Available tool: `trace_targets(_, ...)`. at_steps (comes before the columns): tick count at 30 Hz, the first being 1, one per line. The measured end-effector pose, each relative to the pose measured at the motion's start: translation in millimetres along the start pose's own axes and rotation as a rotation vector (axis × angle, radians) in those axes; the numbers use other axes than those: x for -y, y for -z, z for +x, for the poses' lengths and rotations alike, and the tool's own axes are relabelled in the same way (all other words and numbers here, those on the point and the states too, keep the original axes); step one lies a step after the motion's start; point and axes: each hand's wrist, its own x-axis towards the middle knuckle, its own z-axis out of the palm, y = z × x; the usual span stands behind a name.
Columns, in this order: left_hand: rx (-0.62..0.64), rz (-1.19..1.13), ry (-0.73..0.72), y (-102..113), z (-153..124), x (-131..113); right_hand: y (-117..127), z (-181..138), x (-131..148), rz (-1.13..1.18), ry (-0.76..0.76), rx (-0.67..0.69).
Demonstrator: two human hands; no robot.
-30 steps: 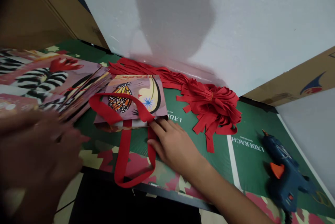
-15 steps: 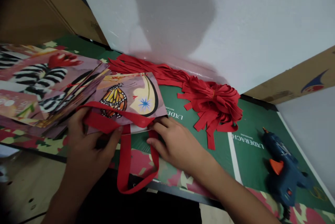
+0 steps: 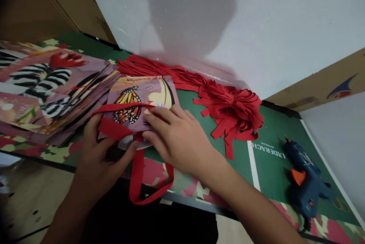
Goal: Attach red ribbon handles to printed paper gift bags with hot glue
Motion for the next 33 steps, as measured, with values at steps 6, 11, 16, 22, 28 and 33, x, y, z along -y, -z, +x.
trace_targets(6, -0.036, -0.010, 0.054, 7, -8, -1, -5, 23, -3, 0.002, -0.111, 0.006)
trace_targets(11, -0.102, 0.023, 0.061, 7, -12, -3, -9, 30, -1, 0.071, -0.132, 0.009)
trace_targets(16, -0.173, -0.012, 0.045, 6, -8, -7, -14, 31, 1, 0.149, -0.157, -0.085)
trace_targets(22, -0.167, -0.084, -0.035, 8, -5, -10, -18, 31, 4, 0.129, -0.234, -0.128)
trace_targets(28, -0.121, -0.105, -0.078, 9, 4, -8, -7, 36, -3, 0.040, -0.265, -0.052)
trace_targets(33, 0.022, -0.064, -0.150, 13, 17, -7, 18, 22, -7, 0.078, -0.166, -0.038)
